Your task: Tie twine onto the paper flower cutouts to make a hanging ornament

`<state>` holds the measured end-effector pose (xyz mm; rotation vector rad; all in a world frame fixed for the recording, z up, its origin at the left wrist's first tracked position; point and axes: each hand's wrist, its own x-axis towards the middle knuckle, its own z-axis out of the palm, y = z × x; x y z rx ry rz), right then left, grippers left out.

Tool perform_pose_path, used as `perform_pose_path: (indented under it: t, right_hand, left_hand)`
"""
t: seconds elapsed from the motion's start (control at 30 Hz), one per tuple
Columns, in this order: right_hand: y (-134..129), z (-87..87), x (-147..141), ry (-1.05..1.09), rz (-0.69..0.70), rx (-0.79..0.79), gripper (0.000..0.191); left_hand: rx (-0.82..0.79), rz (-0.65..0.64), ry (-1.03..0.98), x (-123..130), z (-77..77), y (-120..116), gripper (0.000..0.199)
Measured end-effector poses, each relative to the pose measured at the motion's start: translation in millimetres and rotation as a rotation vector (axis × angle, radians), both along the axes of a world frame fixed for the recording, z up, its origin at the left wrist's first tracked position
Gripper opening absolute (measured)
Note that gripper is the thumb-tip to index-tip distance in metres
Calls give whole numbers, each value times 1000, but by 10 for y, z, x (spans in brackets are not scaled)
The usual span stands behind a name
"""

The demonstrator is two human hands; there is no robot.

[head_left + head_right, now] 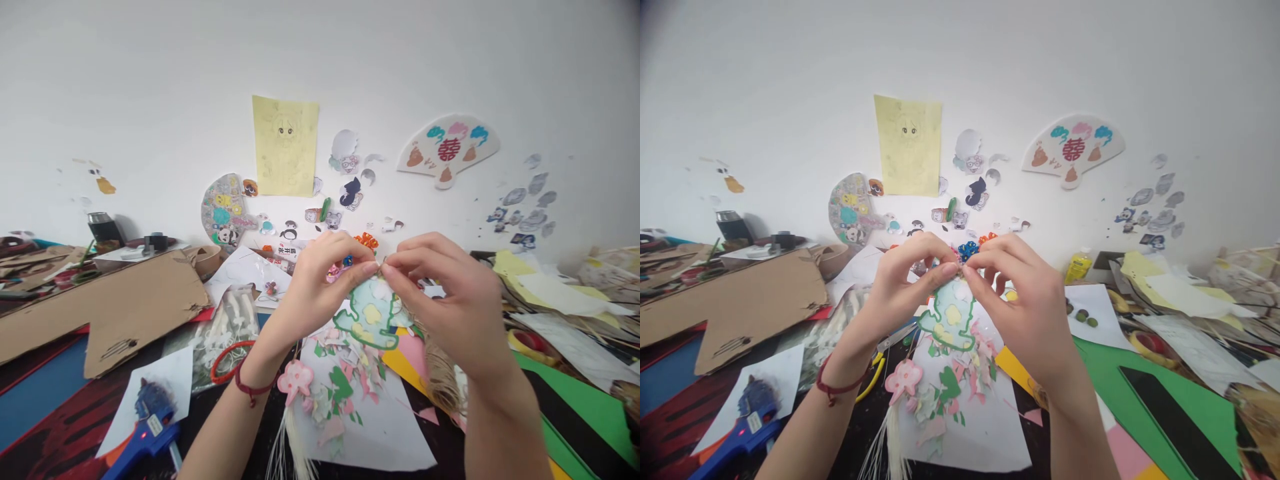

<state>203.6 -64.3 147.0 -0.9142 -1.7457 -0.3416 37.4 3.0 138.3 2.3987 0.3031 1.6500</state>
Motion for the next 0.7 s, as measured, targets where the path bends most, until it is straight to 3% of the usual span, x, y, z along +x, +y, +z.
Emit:
perform_pose_path:
  t: [0.17, 0.3, 0.7]
  right_hand:
    - [-3, 2, -3, 0, -13, 29, 13]
    - [-11, 0, -7, -9, -15, 27, 12]
    - [-7, 16, -11, -30, 0, -3, 12]
  left_hand:
    - [-57, -33, 6, -22, 25, -18, 16]
    - [-109, -54, 12, -29, 28, -25, 8]
    - [6, 51, 66, -75, 78, -112, 5]
